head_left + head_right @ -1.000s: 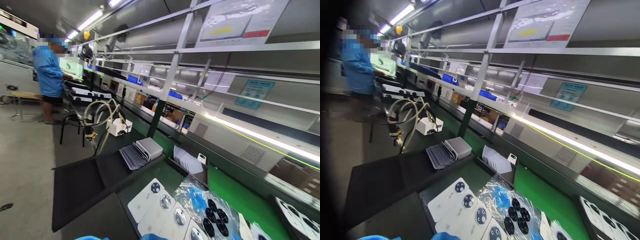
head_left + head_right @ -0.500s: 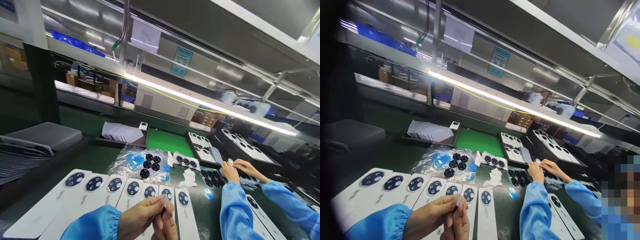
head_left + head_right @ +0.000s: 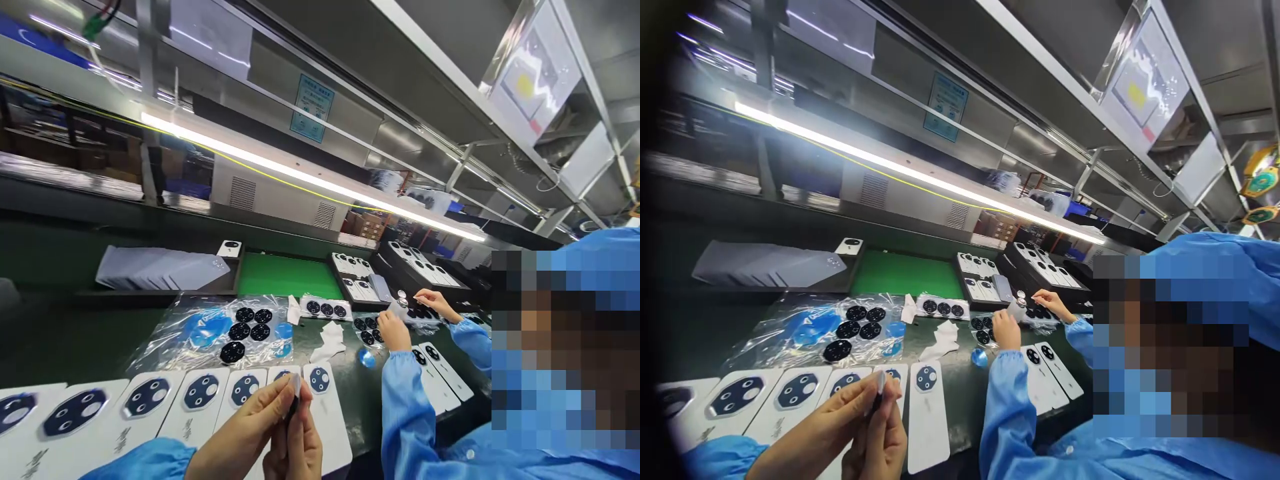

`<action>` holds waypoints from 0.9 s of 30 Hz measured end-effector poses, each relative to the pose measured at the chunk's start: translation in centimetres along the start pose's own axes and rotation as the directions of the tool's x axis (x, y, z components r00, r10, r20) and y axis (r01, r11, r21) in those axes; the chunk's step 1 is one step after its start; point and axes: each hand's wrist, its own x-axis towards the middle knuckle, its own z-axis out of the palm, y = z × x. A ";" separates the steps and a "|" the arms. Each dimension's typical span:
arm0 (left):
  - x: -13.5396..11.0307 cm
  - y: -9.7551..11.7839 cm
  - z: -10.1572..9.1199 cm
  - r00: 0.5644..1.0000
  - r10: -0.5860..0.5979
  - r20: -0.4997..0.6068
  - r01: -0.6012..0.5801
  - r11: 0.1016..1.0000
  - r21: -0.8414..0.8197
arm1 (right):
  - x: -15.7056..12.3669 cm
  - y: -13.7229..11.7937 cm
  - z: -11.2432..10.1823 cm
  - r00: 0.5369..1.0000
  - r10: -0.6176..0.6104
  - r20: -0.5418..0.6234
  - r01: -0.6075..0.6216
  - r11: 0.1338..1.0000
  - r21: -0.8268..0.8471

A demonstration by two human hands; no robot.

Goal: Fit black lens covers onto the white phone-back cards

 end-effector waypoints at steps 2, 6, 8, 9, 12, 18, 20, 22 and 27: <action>0.1 0.0 -0.2 0.996 -0.078 0.049 0.079 0.997 -0.027 | -0.1 -0.1 0.4 1.000 -0.003 0.000 0.003 1.000 0.026; 0.2 0.2 -0.3 0.992 -0.058 0.116 0.053 0.998 0.044 | -0.1 -0.3 0.6 0.998 -0.022 -0.052 0.024 0.998 0.053; 0.2 0.4 -0.1 0.991 -0.030 0.129 0.017 0.994 0.107 | -0.2 -0.5 0.3 0.998 -0.027 -0.052 0.030 0.998 0.051; 0.2 0.5 0.1 0.992 -0.017 0.126 0.000 0.991 0.135 | -0.3 -0.5 0.1 0.999 -0.031 -0.042 0.033 0.998 0.047; 0.0 0.7 0.8 0.991 0.034 0.126 -0.059 0.979 0.195 | -0.6 -0.6 -0.3 0.998 -0.051 -0.023 0.052 0.997 0.050; -0.1 2.3 3.0 0.946 0.276 0.168 -0.320 0.876 0.361 | -0.8 -2.4 0.5 0.990 -0.130 -0.049 0.136 0.979 0.154; 0.8 3.6 3.8 0.904 0.380 0.196 -0.428 0.813 0.395 | -0.5 -3.6 0.7 0.987 -0.155 0.047 0.148 0.981 0.121; 2.5 5.2 4.5 0.899 0.357 0.254 -0.434 0.808 0.399 | -0.1 -4.2 0.5 0.979 -0.182 0.086 0.180 0.983 0.038; 9.7 7.5 5.4 0.851 0.367 0.375 -0.520 0.688 0.507 | 0.4 -2.5 -3.0 0.942 -0.324 -0.089 0.297 0.926 -0.231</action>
